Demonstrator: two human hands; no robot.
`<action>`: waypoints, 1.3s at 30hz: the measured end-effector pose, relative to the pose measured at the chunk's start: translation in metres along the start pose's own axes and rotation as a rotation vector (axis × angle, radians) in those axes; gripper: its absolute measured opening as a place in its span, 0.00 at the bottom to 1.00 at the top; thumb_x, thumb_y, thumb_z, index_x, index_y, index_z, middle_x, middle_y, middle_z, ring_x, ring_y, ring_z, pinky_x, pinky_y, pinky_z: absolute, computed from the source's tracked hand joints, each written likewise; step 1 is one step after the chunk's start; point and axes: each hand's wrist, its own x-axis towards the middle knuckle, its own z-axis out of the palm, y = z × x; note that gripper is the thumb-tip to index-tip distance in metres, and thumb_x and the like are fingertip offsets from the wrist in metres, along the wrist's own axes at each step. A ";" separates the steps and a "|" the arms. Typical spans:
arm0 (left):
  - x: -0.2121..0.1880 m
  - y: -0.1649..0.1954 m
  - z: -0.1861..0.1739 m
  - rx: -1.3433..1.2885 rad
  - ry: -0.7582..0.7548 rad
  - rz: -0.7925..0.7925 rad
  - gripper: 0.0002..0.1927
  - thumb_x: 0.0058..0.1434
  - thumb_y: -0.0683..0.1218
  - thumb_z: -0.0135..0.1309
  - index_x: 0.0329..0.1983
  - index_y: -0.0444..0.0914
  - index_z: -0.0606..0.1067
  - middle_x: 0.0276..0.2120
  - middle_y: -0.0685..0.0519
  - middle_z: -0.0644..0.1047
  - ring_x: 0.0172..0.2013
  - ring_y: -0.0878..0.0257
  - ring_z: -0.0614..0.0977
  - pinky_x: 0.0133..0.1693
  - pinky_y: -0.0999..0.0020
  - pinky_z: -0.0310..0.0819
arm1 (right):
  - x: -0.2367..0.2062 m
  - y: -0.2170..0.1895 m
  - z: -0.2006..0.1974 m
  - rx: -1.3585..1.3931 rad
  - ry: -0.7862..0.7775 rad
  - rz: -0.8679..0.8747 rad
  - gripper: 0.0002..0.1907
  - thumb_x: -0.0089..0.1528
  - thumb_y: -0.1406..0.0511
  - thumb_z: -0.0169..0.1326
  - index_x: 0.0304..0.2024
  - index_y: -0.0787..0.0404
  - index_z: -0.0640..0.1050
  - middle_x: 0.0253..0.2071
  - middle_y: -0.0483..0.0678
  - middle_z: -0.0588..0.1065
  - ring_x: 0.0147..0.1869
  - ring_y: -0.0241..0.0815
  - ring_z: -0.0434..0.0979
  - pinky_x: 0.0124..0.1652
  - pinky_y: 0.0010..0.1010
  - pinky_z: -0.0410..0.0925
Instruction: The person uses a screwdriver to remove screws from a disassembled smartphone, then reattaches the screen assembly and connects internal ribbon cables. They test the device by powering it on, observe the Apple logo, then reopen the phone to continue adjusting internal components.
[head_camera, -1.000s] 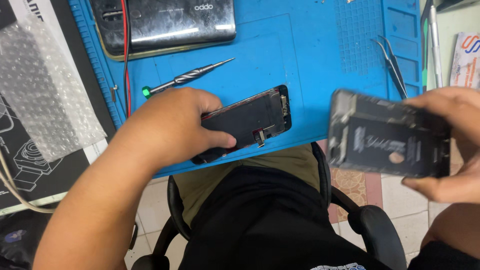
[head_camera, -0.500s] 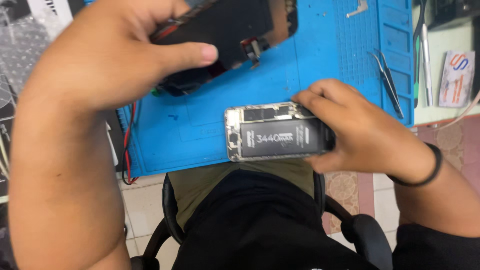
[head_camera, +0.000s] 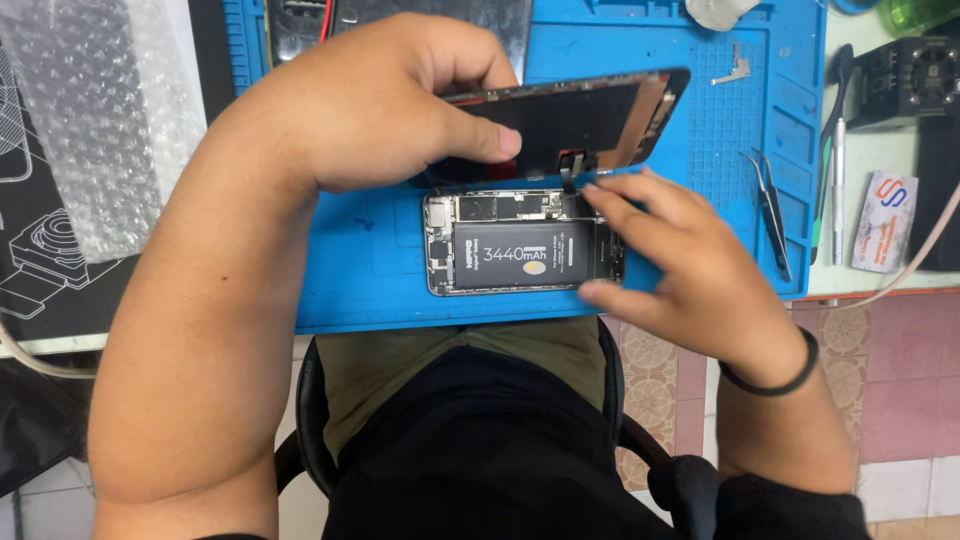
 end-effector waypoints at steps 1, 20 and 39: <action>0.000 0.000 0.000 0.012 0.005 -0.009 0.10 0.58 0.49 0.64 0.41 0.44 0.82 0.31 0.59 0.83 0.34 0.69 0.83 0.37 0.72 0.75 | -0.005 0.000 -0.005 0.024 0.031 0.071 0.31 0.55 0.67 0.67 0.59 0.66 0.74 0.57 0.54 0.75 0.60 0.53 0.78 0.59 0.37 0.69; -0.002 -0.018 0.016 -0.216 -0.017 0.092 0.16 0.56 0.39 0.63 0.49 0.38 0.82 0.36 0.56 0.86 0.36 0.70 0.86 0.40 0.75 0.81 | -0.005 0.054 0.035 0.799 0.353 0.363 0.06 0.70 0.72 0.59 0.47 0.65 0.76 0.44 0.44 0.78 0.46 0.30 0.76 0.50 0.21 0.70; -0.005 -0.040 0.026 -0.459 0.056 0.143 0.15 0.64 0.44 0.59 0.54 0.38 0.81 0.42 0.54 0.86 0.41 0.69 0.87 0.44 0.74 0.82 | -0.006 0.026 0.043 0.516 0.662 0.468 0.13 0.69 0.73 0.60 0.54 0.65 0.73 0.47 0.45 0.76 0.48 0.30 0.77 0.50 0.20 0.71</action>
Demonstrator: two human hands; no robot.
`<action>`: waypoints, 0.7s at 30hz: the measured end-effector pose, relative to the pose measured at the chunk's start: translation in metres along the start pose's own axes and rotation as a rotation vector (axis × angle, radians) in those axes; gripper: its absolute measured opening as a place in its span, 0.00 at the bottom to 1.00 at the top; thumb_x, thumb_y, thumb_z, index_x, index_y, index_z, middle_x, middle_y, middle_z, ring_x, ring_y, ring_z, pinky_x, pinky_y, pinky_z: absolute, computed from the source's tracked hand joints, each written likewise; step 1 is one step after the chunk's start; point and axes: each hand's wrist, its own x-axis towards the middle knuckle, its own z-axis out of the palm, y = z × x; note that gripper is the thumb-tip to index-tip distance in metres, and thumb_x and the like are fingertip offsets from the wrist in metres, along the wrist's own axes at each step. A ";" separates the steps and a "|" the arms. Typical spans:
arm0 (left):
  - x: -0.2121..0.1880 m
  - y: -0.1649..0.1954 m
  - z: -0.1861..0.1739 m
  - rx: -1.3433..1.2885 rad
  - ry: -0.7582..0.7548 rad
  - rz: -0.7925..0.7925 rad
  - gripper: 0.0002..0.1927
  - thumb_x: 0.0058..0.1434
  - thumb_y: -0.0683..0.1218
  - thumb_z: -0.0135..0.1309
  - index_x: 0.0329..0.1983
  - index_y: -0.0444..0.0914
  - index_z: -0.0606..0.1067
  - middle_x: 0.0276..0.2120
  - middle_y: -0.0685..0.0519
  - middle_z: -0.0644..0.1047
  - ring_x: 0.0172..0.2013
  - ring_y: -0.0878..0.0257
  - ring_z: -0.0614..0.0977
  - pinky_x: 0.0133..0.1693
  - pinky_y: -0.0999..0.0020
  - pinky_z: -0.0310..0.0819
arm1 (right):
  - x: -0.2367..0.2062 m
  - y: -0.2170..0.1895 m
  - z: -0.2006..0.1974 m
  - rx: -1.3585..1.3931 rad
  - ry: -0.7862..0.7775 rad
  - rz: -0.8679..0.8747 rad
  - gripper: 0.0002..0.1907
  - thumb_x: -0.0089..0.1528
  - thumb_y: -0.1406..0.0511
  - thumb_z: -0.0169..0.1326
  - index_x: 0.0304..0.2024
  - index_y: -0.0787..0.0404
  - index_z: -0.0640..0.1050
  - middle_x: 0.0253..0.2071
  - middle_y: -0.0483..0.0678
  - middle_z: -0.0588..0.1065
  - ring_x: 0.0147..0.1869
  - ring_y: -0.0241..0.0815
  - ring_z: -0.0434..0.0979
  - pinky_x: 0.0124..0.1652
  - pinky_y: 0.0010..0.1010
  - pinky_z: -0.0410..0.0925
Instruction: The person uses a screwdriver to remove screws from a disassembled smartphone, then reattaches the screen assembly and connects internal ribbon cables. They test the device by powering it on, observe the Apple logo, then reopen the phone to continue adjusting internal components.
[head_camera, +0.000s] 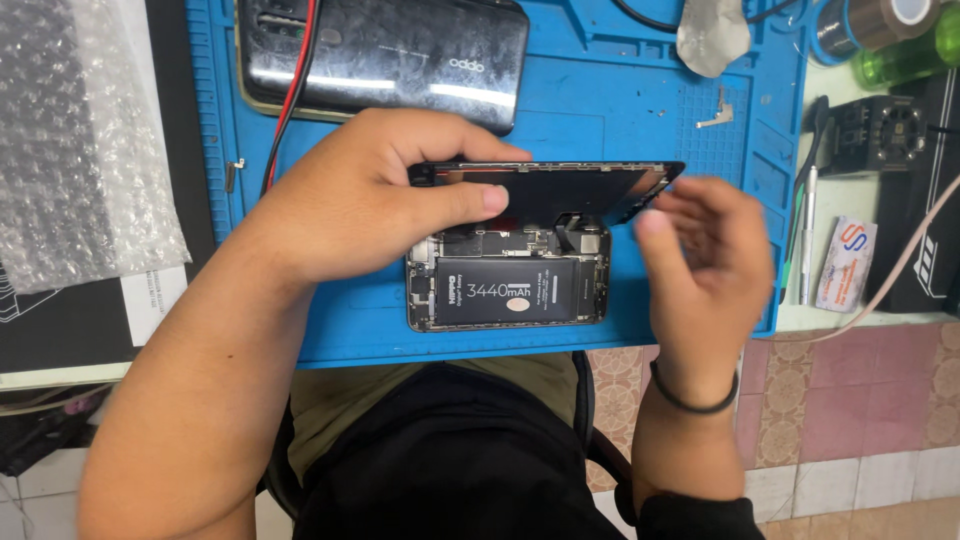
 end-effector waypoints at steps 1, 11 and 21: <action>0.001 -0.001 0.000 -0.009 0.002 0.001 0.15 0.64 0.44 0.59 0.54 0.38 0.81 0.42 0.53 0.86 0.41 0.69 0.86 0.44 0.74 0.82 | -0.011 -0.006 0.003 -0.080 0.088 -0.066 0.11 0.72 0.73 0.60 0.54 0.67 0.74 0.47 0.46 0.76 0.47 0.30 0.77 0.48 0.20 0.71; 0.001 -0.013 0.001 -0.054 -0.006 0.055 0.15 0.66 0.45 0.57 0.55 0.38 0.80 0.43 0.54 0.85 0.44 0.69 0.84 0.47 0.73 0.80 | -0.034 -0.047 0.056 -0.477 -0.388 -0.411 0.16 0.59 0.71 0.66 0.50 0.62 0.81 0.53 0.55 0.76 0.44 0.45 0.81 0.45 0.34 0.72; 0.004 -0.021 -0.008 -0.092 -0.039 0.006 0.17 0.65 0.47 0.55 0.57 0.40 0.79 0.42 0.53 0.84 0.43 0.68 0.83 0.45 0.71 0.79 | -0.019 -0.061 0.104 -0.431 -0.279 -0.146 0.13 0.60 0.72 0.66 0.46 0.67 0.78 0.37 0.49 0.81 0.30 0.33 0.80 0.31 0.23 0.70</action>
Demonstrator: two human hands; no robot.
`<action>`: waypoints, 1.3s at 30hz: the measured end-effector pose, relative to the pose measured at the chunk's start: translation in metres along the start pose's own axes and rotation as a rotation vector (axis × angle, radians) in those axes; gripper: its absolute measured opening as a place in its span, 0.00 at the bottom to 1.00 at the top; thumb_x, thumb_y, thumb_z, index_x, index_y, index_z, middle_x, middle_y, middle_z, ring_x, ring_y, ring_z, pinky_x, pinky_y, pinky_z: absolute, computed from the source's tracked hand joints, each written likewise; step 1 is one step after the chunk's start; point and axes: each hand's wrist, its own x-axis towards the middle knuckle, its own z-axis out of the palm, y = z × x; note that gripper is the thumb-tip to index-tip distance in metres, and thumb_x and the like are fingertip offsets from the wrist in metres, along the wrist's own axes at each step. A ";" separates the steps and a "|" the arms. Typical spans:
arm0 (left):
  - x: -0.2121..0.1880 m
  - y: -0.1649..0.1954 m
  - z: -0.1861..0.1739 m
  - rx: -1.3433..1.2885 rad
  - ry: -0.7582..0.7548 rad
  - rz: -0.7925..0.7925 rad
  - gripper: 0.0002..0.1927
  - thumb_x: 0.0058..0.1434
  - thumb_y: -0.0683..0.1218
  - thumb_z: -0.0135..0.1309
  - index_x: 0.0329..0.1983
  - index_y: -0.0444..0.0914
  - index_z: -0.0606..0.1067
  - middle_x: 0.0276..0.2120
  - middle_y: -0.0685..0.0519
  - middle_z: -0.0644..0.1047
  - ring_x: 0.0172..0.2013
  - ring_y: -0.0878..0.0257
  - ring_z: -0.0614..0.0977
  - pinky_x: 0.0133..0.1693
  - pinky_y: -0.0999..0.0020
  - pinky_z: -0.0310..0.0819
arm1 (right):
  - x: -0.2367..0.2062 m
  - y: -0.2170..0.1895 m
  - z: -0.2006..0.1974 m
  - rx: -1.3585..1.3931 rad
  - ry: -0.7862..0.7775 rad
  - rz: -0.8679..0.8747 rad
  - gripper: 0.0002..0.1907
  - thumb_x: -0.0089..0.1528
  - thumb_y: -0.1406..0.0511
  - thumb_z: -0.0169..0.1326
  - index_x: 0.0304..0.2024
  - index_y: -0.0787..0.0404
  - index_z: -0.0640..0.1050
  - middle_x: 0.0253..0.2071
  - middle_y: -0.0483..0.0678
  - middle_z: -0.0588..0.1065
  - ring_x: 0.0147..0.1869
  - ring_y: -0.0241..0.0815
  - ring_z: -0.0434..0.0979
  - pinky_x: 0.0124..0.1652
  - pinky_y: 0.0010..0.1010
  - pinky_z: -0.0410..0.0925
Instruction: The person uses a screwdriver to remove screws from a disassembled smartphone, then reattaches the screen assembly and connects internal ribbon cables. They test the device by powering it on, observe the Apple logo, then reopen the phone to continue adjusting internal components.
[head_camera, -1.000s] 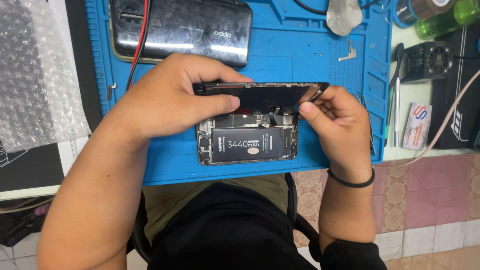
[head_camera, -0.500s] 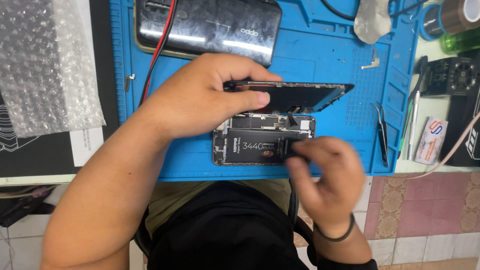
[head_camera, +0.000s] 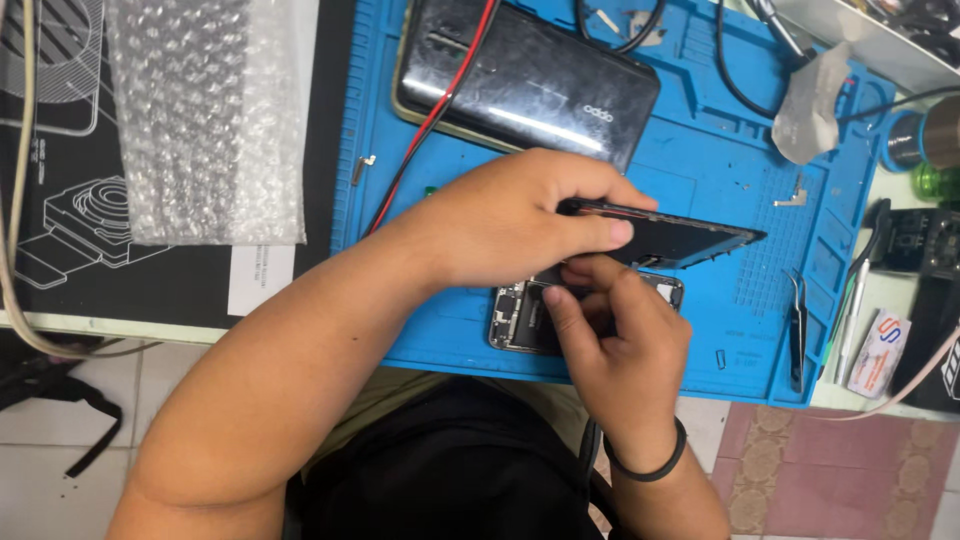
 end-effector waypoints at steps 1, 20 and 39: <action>0.001 -0.002 0.002 -0.096 -0.024 -0.037 0.18 0.65 0.47 0.54 0.57 0.40 0.78 0.42 0.52 0.84 0.42 0.67 0.84 0.45 0.69 0.81 | 0.000 0.000 0.002 -0.007 -0.005 0.019 0.13 0.60 0.72 0.66 0.45 0.68 0.79 0.37 0.49 0.82 0.29 0.32 0.79 0.30 0.22 0.69; -0.009 0.005 0.006 -0.305 0.075 0.100 0.19 0.71 0.49 0.53 0.62 0.40 0.77 0.40 0.55 0.79 0.42 0.69 0.80 0.46 0.72 0.78 | -0.013 0.018 -0.007 0.932 0.123 0.332 0.08 0.71 0.72 0.50 0.53 0.67 0.71 0.54 0.56 0.76 0.51 0.42 0.82 0.50 0.36 0.78; -0.016 0.022 0.006 -0.498 0.016 -0.011 0.19 0.70 0.51 0.51 0.58 0.36 0.69 0.46 0.49 0.79 0.44 0.67 0.82 0.39 0.70 0.84 | -0.004 0.014 -0.001 0.625 0.308 0.082 0.07 0.74 0.77 0.55 0.51 0.66 0.72 0.54 0.46 0.67 0.47 0.28 0.74 0.48 0.18 0.73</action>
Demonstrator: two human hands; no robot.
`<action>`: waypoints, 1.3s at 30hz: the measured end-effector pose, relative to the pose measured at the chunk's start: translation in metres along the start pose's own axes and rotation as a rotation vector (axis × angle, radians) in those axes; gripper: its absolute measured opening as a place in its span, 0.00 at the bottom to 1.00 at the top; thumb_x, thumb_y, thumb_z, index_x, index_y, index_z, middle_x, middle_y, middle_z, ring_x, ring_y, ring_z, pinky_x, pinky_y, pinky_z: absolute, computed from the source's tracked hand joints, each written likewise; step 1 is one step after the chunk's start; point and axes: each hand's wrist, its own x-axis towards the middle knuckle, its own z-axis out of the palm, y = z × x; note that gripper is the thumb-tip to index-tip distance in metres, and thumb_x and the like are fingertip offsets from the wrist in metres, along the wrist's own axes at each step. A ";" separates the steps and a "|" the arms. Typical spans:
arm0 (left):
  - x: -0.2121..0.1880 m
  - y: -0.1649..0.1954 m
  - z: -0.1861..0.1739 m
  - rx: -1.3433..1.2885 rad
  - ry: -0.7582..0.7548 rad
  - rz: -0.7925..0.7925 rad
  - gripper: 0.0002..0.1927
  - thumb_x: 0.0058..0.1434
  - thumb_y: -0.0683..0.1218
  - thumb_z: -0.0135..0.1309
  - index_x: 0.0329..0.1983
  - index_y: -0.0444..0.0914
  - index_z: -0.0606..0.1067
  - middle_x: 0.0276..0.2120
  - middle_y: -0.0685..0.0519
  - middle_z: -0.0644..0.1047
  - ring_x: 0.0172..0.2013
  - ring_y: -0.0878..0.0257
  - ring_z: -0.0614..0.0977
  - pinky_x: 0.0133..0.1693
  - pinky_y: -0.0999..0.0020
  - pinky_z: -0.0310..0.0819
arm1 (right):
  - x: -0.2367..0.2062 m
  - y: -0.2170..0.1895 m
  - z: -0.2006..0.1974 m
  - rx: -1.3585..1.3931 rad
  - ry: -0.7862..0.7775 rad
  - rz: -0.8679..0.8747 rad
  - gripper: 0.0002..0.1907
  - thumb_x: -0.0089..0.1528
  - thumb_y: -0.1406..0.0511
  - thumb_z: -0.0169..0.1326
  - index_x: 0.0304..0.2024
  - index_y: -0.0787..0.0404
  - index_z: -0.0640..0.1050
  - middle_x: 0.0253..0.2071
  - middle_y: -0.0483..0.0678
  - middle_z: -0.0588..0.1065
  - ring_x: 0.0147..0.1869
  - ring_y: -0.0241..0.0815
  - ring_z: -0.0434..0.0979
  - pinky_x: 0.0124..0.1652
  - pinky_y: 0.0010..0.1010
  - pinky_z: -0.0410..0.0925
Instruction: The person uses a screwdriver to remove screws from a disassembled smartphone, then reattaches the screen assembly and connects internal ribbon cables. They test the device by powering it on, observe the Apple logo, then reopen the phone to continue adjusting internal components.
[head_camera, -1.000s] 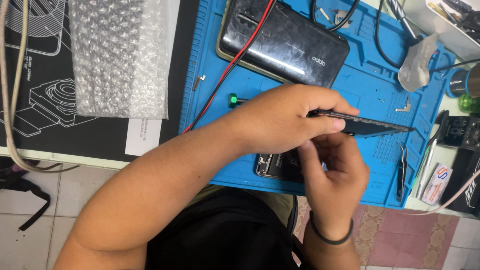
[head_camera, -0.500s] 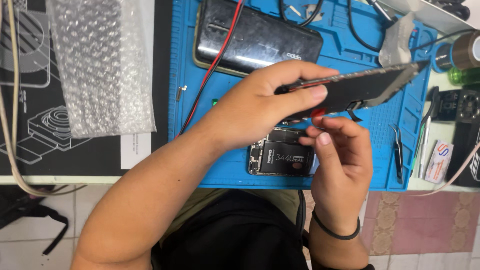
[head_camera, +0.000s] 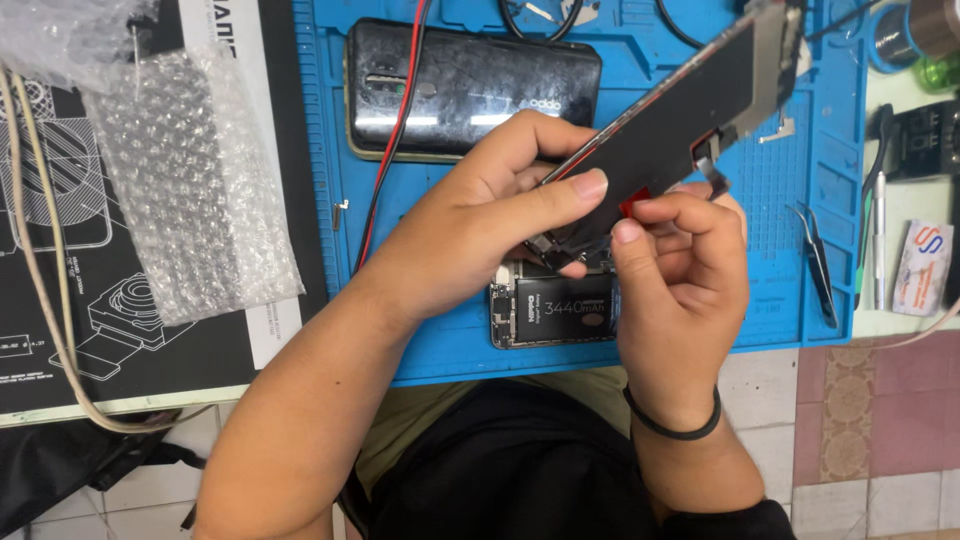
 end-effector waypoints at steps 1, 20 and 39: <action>-0.001 0.001 0.001 -0.015 0.004 -0.029 0.19 0.71 0.53 0.50 0.57 0.35 0.69 0.43 0.49 0.78 0.42 0.67 0.82 0.38 0.69 0.84 | 0.000 0.001 -0.001 -0.029 -0.004 -0.022 0.07 0.74 0.78 0.55 0.51 0.67 0.72 0.56 0.45 0.65 0.47 0.27 0.73 0.48 0.16 0.71; -0.008 0.002 0.005 -0.042 -0.074 -0.025 0.36 0.79 0.66 0.34 0.68 0.31 0.69 0.55 0.48 0.74 0.53 0.65 0.75 0.59 0.68 0.72 | 0.019 -0.010 -0.005 -0.100 -0.221 -0.090 0.05 0.72 0.80 0.53 0.45 0.68 0.76 0.60 0.49 0.65 0.51 0.33 0.77 0.52 0.22 0.74; -0.026 0.008 0.027 0.267 -0.050 0.008 0.46 0.70 0.52 0.54 0.85 0.43 0.45 0.59 0.43 0.69 0.53 0.54 0.71 0.56 0.56 0.68 | 0.038 -0.022 -0.023 -0.372 -0.491 -0.299 0.12 0.58 0.74 0.66 0.40 0.68 0.75 0.40 0.50 0.75 0.42 0.41 0.80 0.40 0.27 0.73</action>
